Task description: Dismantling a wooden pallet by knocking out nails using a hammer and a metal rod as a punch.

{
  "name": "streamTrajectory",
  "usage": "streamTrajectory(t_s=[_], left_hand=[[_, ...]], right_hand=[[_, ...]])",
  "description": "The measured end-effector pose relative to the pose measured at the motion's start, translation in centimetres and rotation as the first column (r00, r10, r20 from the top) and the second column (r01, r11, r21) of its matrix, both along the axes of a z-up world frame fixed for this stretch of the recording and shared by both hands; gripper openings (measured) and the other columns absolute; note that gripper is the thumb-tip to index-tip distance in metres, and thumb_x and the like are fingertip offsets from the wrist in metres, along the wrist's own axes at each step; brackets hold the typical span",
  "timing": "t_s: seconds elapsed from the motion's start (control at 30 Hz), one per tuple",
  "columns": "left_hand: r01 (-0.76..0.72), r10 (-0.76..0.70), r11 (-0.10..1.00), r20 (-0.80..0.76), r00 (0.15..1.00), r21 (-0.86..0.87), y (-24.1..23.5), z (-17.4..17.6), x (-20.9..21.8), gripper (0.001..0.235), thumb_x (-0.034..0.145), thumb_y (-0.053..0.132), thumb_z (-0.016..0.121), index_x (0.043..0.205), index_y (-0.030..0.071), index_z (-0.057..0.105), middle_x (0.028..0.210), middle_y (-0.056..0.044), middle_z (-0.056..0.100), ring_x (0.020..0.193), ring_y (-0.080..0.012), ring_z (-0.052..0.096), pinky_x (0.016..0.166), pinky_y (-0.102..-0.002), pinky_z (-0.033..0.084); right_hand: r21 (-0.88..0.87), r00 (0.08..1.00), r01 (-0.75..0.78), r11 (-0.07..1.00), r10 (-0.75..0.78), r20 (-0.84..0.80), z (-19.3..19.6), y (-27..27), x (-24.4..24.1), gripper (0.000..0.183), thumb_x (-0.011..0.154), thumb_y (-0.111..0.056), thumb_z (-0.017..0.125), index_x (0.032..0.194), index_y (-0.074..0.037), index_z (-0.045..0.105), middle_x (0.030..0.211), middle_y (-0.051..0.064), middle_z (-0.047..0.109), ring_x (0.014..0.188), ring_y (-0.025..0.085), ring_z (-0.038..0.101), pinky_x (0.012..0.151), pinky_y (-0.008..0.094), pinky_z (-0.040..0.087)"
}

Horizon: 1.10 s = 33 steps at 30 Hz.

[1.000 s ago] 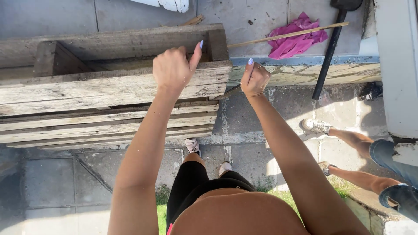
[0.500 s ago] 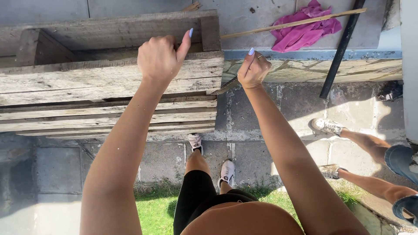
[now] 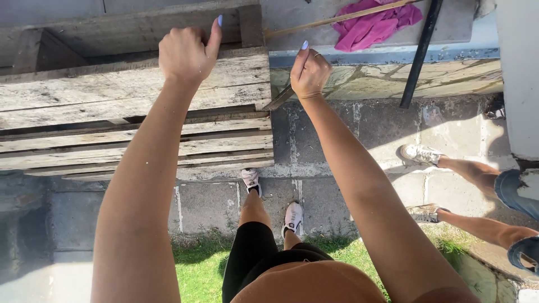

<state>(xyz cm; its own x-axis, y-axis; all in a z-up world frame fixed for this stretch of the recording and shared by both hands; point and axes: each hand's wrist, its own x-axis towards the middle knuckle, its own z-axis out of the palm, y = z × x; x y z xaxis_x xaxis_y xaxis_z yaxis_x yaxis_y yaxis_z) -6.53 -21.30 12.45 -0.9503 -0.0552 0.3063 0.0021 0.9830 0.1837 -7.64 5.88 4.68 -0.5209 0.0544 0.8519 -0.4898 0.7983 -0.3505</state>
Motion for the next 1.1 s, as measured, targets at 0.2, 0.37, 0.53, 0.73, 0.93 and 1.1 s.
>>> streamTrajectory(t_s=[0.2,0.37,0.53,0.73,0.93,1.1], left_hand=[[0.066,-0.067,0.998,-0.088,0.994,-0.016,0.3,0.7,-0.1,0.077,0.115,0.063,0.048,0.053,0.018,0.039,0.044,0.004,0.030,0.035,-0.0157,0.029,0.035,-0.030,0.020],[0.047,-0.046,0.996,0.011,0.999,-0.074,-0.1,-0.7,0.8,0.081,0.117,0.068,0.039,0.053,0.018,0.044,0.044,0.000,0.039,0.035,-0.0215,0.044,0.034,-0.036,0.032],[0.016,-0.014,0.998,0.040,0.999,-0.054,-1.1,-1.4,-0.9,0.081,0.118,0.063,0.045,0.054,0.014,0.051,0.048,-0.006,0.049,0.041,-0.0319,0.055,0.036,-0.042,0.040],[0.072,-0.071,0.997,-0.059,0.996,0.020,-1.0,-1.4,-0.5,0.077,0.121,0.062,0.046,0.058,0.016,0.049,0.046,0.001,0.041,0.036,-0.0249,0.046,0.037,-0.036,0.036],[0.027,-0.025,1.000,0.141,0.990,-0.015,0.1,1.1,-0.1,0.086,0.115,0.067,0.023,0.052,0.013,0.050,0.045,-0.004,0.043,0.036,-0.0241,0.049,0.032,-0.036,0.032],[0.062,-0.069,0.996,0.114,0.991,0.071,0.3,2.1,-0.1,0.074,0.111,0.062,0.035,0.055,0.015,0.048,0.043,0.000,0.041,0.033,-0.0222,0.043,0.031,-0.034,0.030]], right_hand=[[-0.001,0.997,-0.066,0.998,0.066,-0.040,-1.3,0.0,-2.1,0.049,0.107,-0.008,0.041,0.058,-0.008,0.040,0.049,0.002,0.032,0.038,0.016,0.026,0.041,0.032,0.017],[0.059,0.996,-0.089,0.994,0.087,0.035,-1.8,0.7,-0.1,0.050,0.108,-0.011,0.039,0.058,-0.012,0.046,0.047,-0.002,0.036,0.035,0.010,0.032,0.037,0.027,0.016],[0.120,0.939,0.017,0.993,-0.057,0.340,-0.9,1.9,2.9,0.059,0.109,-0.027,0.034,0.053,-0.016,0.048,0.042,-0.003,0.040,0.031,0.011,0.037,0.030,0.027,0.022],[-0.105,0.817,-0.143,0.984,0.177,0.549,-1.5,6.0,7.6,0.074,0.112,-0.045,0.033,0.061,-0.012,0.077,0.052,-0.002,0.067,0.043,0.011,0.061,0.043,0.026,0.042],[-0.290,0.752,-0.143,0.946,0.294,0.590,-5.3,7.9,2.2,0.064,0.114,-0.029,0.034,0.074,-0.005,0.077,0.056,0.005,0.073,0.044,0.013,0.072,0.037,0.017,0.048],[-0.487,0.605,0.027,0.873,0.374,0.703,-6.4,8.7,4.0,0.064,0.111,-0.038,0.046,0.066,-0.006,0.076,0.059,0.007,0.070,0.052,0.016,0.069,0.067,0.028,0.059]])
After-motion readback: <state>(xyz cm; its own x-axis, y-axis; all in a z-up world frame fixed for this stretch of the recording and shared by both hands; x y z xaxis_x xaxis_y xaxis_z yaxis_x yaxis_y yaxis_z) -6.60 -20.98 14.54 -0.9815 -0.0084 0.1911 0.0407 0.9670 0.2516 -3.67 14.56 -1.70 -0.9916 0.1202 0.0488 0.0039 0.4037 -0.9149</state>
